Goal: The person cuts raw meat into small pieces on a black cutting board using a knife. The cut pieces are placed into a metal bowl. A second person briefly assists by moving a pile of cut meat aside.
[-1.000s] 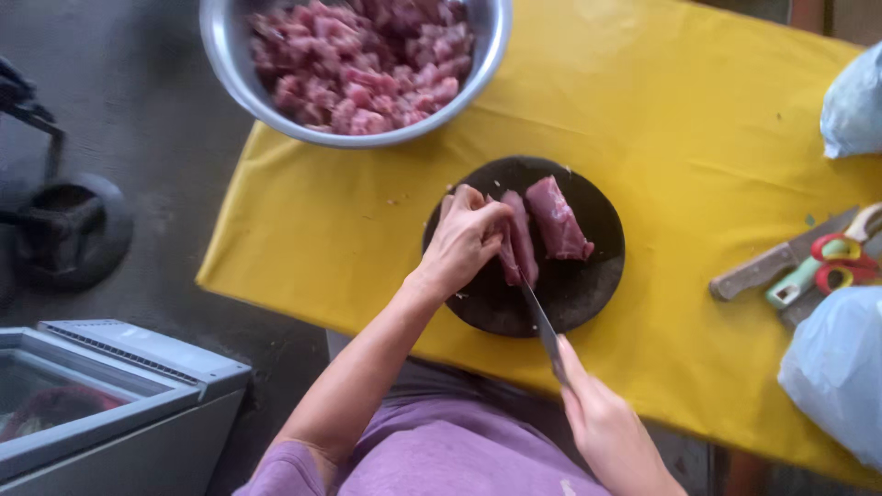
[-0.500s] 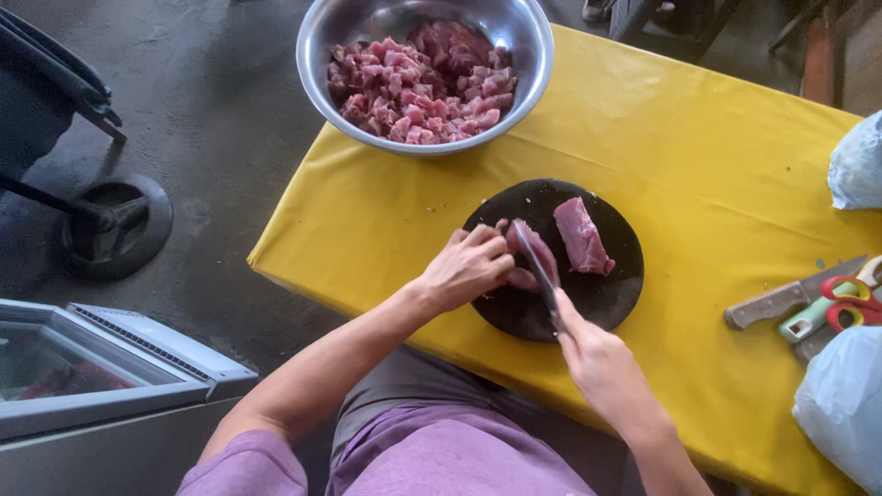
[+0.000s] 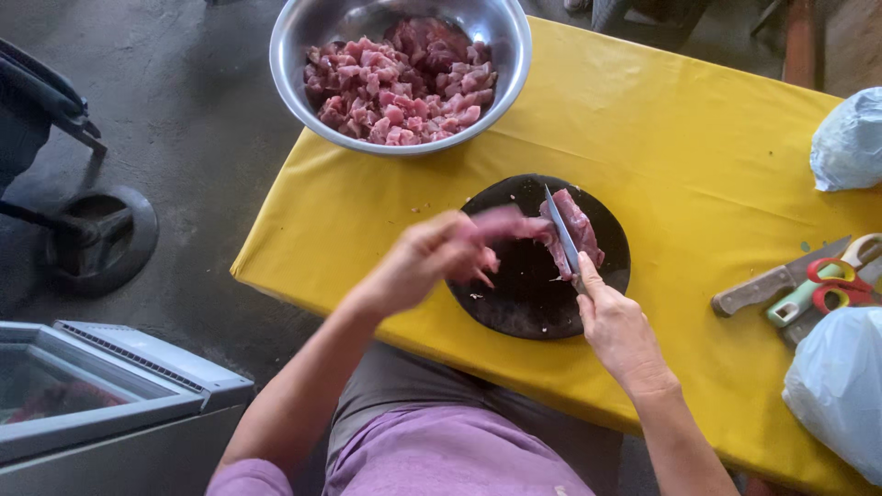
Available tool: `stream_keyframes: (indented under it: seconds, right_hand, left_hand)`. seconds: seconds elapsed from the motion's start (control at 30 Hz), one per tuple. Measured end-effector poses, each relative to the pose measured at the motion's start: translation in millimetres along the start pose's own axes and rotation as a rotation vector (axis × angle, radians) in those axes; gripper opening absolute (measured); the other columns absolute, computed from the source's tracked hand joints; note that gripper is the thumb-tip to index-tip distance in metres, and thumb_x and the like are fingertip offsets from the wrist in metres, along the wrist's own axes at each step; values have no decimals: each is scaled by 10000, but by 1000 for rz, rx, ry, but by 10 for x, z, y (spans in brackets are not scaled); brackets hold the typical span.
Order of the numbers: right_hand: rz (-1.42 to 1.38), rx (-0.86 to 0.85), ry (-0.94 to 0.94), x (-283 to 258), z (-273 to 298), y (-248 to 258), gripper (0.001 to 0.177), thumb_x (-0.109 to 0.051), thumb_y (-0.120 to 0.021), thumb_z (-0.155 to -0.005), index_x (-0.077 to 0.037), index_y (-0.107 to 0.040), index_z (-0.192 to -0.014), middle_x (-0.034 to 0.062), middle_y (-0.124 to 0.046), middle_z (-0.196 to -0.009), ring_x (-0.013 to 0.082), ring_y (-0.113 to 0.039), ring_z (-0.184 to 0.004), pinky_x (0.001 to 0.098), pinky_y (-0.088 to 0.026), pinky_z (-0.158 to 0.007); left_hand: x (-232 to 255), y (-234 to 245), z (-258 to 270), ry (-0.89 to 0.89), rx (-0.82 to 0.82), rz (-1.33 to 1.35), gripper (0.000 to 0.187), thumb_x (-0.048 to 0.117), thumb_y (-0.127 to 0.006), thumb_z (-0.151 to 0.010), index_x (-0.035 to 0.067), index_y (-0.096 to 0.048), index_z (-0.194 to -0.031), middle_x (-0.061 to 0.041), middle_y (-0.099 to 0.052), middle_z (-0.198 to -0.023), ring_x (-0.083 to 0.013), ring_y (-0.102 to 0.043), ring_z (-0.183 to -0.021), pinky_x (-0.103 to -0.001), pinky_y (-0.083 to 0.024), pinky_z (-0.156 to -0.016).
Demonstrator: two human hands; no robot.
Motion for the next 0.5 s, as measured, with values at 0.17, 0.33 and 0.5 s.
stream_keyframes:
  seconds: [0.17, 0.33, 0.5]
  right_hand:
    - [-66, 5, -15, -137, 94, 68, 607, -174, -576, -966, -235, -427, -1552, 247, -696, -1015, 442, -693, -879, 530, -546, -798]
    - [-207, 44, 164, -230, 276, -217, 617, -142, -625, -921, -180, -458, -1514, 272, -693, -1002, 470, -679, -883, 532, -534, -773]
    - [-145, 85, 33, 129, -7, -150, 578, -143, -613, -952, -171, -484, -1515, 320, -674, -1009, 490, -668, -923, 534, -536, -792]
  left_hand:
    - [242, 74, -155, -241, 405, -409, 237, 181, -745, -955, 38, -611, -1089, -78, -680, -898, -139, -649, -759, -311, -565, -679]
    - [-245, -240, -566, -362, 427, -762, 304, 187, -834, -847, 16, -658, -1025, -150, -641, -955, -290, -640, -846, -398, -538, -755]
    - [-563, -421, -630, -373, 426, -638, 177, 163, -767, -923, 55, -692, -1043, -130, -631, -1018, -281, -669, -888, -378, -561, -796]
Point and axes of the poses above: each hand's wrist, its own z-axis away from the middle knuckle, its own y-axis out of the back of the hand, x = y × z, the point moved 1 cm from there along -z, towards the middle knuckle
